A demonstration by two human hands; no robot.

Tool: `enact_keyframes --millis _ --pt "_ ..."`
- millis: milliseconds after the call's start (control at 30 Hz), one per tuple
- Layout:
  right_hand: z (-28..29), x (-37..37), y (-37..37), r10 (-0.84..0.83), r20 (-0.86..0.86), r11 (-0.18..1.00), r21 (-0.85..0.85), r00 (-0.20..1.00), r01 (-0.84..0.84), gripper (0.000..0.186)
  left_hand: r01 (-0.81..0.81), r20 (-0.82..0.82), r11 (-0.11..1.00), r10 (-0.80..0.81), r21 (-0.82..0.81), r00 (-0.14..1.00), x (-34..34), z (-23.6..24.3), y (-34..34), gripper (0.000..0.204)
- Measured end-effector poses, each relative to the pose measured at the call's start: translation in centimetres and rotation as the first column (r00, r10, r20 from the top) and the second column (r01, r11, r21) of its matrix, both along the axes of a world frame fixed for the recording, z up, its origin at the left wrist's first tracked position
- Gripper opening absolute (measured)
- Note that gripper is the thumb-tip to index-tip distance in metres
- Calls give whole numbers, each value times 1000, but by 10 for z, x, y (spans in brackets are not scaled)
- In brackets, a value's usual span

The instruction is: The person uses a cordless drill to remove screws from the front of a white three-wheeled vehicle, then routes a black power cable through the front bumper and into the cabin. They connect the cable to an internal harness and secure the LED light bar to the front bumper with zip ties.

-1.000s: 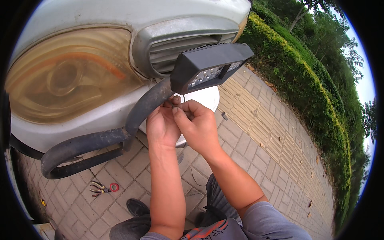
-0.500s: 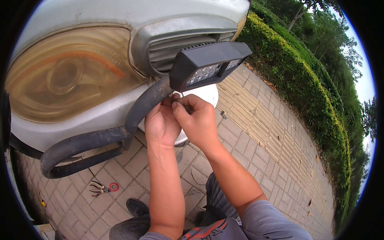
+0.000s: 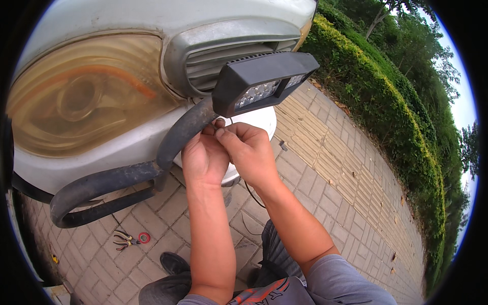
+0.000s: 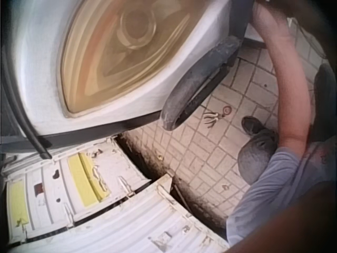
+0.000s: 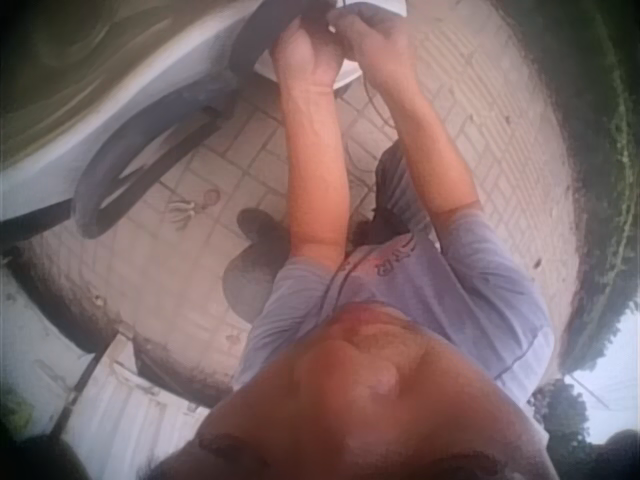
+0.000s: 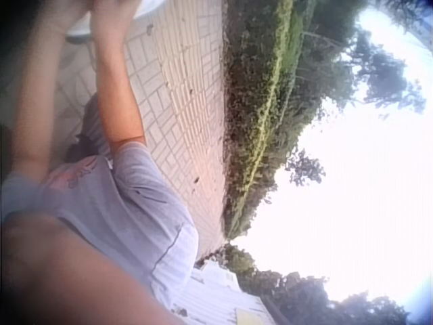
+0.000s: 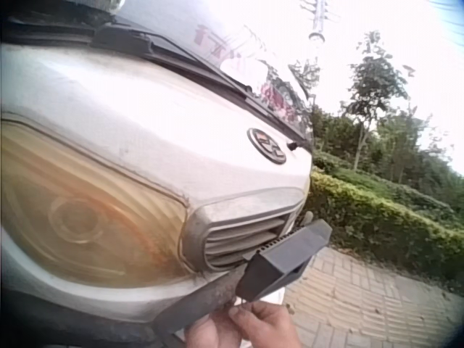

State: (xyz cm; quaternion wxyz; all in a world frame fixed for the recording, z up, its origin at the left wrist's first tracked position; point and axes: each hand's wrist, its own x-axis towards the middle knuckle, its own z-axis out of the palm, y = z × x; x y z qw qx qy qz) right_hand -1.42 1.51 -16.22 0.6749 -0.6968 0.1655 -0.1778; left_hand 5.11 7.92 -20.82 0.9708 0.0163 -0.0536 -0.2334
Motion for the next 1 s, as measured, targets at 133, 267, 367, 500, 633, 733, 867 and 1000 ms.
enact_keyframes --millis 133,267,367,500,633,733,867,1000 --pt "4 2 7 -27 28 1000 -5 999 27 22 5 20 1000 -5 -17 1000 1 -2 1 13" --pt "3 6 5 -63 2 996 -58 998 63 23 -44 92 997 38 68 995 -1 3 3 12" --pt "6 8 5 -64 -30 994 -94 998 61 25 -95 104 984 80 148 991 -1 6 3 12" --pt "8 9 2 35 -42 999 -15 999 -36 24 -62 88 988 49 143 995 1 2 6 13" --pt "13 7 5 2 -24 998 -66 1000 -4 23 93 81 985 -106 146 991 4 2 12 19" --pt "12 7 1 2 -18 997 -78 1000 -3 22 176 120 975 -192 136 974 9 -5 13 24" --pt "13 14 -2 7 -36 991 -137 999 -12 18 115 71 983 -126 145 989 4 2 9 24" --pt "16 18 3 16 43 976 -216 999 -7 19 46 3 994 -47 94 999 1 5 0 23"
